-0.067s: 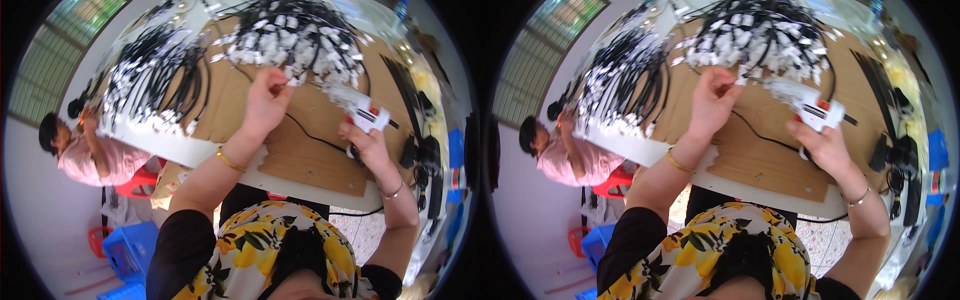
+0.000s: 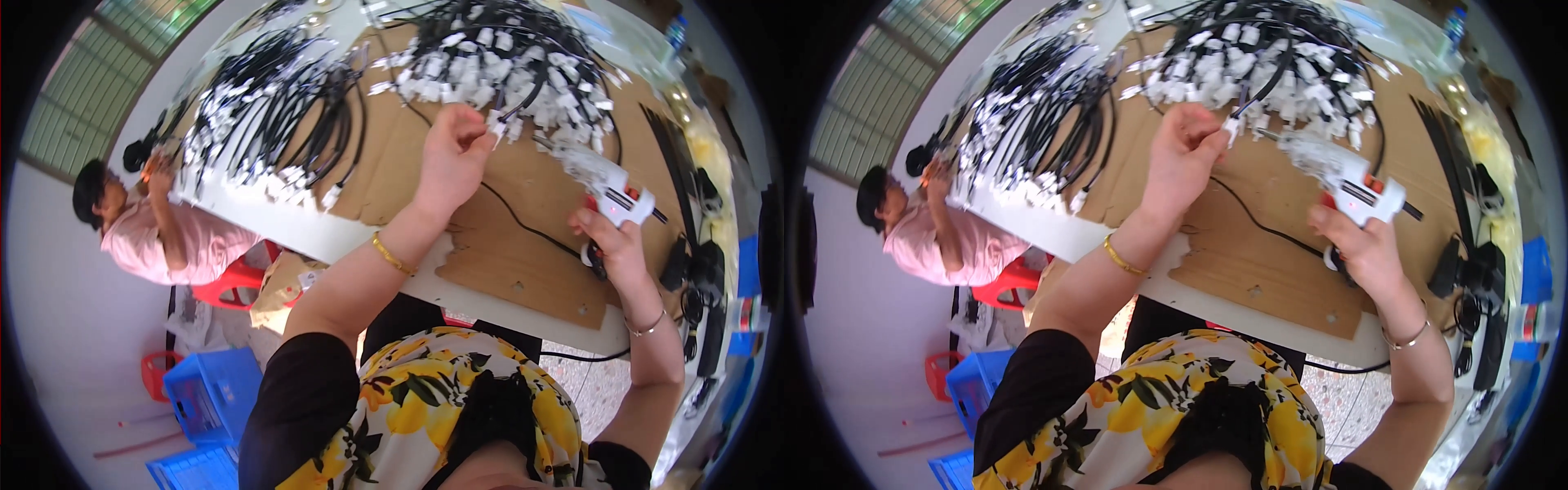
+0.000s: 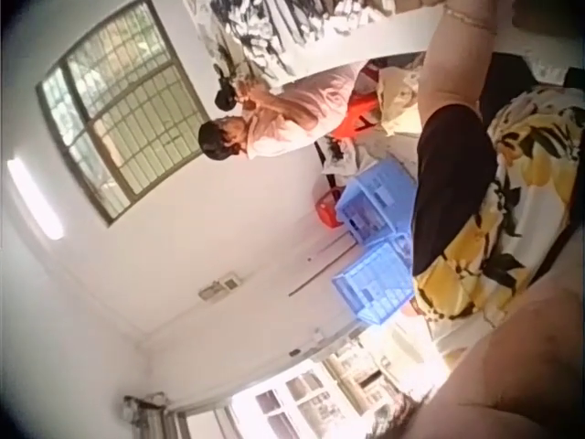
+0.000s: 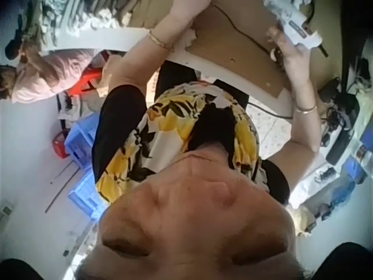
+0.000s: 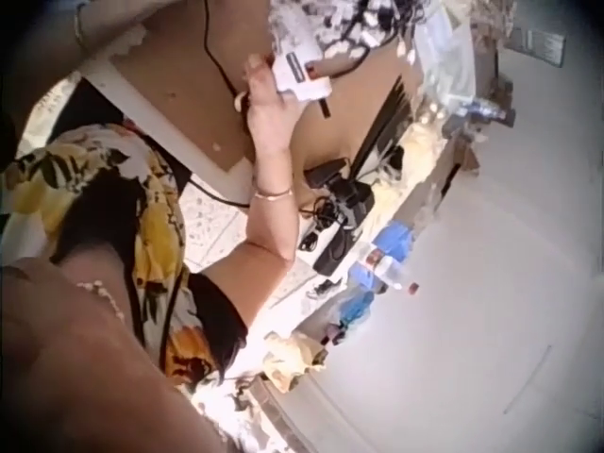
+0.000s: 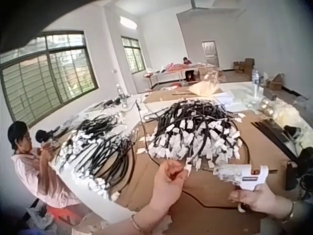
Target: Assembling decorative lights by applying hot glue to the ends of fiber optic cable bundles.
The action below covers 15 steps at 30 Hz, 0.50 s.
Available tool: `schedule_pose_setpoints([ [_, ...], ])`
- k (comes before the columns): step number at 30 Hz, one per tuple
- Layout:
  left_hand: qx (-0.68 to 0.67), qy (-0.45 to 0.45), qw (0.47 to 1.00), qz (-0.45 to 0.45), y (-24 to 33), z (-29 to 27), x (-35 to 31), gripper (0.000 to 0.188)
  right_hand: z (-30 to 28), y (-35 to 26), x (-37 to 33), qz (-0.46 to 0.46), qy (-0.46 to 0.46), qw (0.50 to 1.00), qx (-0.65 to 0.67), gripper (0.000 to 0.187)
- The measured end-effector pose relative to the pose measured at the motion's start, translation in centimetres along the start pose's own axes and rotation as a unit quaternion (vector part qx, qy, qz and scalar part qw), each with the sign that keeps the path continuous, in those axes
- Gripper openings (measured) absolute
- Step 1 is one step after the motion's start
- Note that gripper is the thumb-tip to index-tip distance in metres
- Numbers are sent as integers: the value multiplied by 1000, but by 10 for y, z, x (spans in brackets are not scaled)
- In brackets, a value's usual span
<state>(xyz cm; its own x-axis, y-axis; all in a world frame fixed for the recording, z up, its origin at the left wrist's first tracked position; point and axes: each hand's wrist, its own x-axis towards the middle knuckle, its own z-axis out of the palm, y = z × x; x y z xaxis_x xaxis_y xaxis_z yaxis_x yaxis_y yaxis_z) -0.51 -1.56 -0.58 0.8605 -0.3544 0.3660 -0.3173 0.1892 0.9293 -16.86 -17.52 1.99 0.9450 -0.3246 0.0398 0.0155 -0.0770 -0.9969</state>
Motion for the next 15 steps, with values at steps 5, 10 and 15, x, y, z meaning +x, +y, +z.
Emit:
schedule_pose_setpoints([
  [5, -156, 97, 981, -70, 35, -16, 22, 25, 1, 1, 1, 0, -26, 1000, 17, 17],
  [10, -183, 104, 977, 15, 72, -40, 68, 27, 3, 5, 1, 17, -38, 999, 6, 22],
  [15, -111, 158, 978, 82, 122, -79, 129, 22, 3, 0, 3, 4, -51, 999, -10, 21],
])
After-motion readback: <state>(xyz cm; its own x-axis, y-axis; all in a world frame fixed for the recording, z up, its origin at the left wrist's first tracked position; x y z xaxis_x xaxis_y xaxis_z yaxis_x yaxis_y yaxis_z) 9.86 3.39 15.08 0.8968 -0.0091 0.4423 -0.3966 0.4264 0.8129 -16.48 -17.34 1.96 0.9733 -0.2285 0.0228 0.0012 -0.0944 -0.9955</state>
